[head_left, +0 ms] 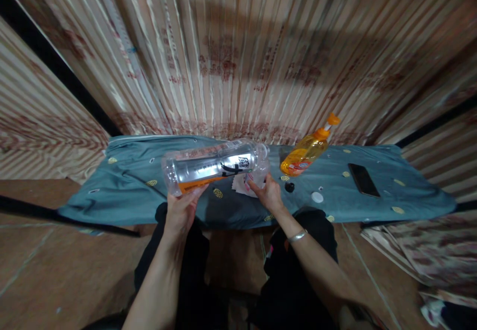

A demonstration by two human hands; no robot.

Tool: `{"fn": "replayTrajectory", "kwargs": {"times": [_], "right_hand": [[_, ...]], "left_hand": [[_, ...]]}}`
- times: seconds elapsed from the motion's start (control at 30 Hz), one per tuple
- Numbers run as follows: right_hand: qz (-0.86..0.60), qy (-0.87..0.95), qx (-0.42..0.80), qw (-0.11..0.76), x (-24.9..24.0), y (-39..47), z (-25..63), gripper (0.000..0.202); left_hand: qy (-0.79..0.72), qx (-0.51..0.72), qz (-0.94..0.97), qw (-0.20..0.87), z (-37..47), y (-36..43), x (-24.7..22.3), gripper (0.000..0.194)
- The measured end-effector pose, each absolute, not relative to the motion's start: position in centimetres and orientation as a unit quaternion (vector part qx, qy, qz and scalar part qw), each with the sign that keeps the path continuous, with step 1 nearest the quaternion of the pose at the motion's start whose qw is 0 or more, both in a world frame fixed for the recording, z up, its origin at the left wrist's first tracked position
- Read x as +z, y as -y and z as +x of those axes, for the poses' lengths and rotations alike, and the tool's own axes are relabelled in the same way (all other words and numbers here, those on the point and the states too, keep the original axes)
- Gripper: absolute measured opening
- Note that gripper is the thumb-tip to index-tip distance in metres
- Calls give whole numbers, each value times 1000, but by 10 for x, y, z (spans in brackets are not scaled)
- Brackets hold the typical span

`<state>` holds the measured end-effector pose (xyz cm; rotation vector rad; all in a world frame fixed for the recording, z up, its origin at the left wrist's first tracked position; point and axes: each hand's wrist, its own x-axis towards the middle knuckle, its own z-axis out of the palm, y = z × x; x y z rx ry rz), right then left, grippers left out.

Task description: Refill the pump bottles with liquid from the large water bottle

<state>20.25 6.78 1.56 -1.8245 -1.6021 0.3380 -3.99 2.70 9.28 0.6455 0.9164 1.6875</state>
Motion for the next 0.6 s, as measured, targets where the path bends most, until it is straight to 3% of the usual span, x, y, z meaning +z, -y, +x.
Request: {"fn": "replayTrajectory", "kwargs": {"times": [0.6], "right_hand": [[-706, 609, 132, 336, 17, -67, 202, 41]], "left_hand": [[-382, 704, 280, 529, -41, -26, 91, 47]]}}
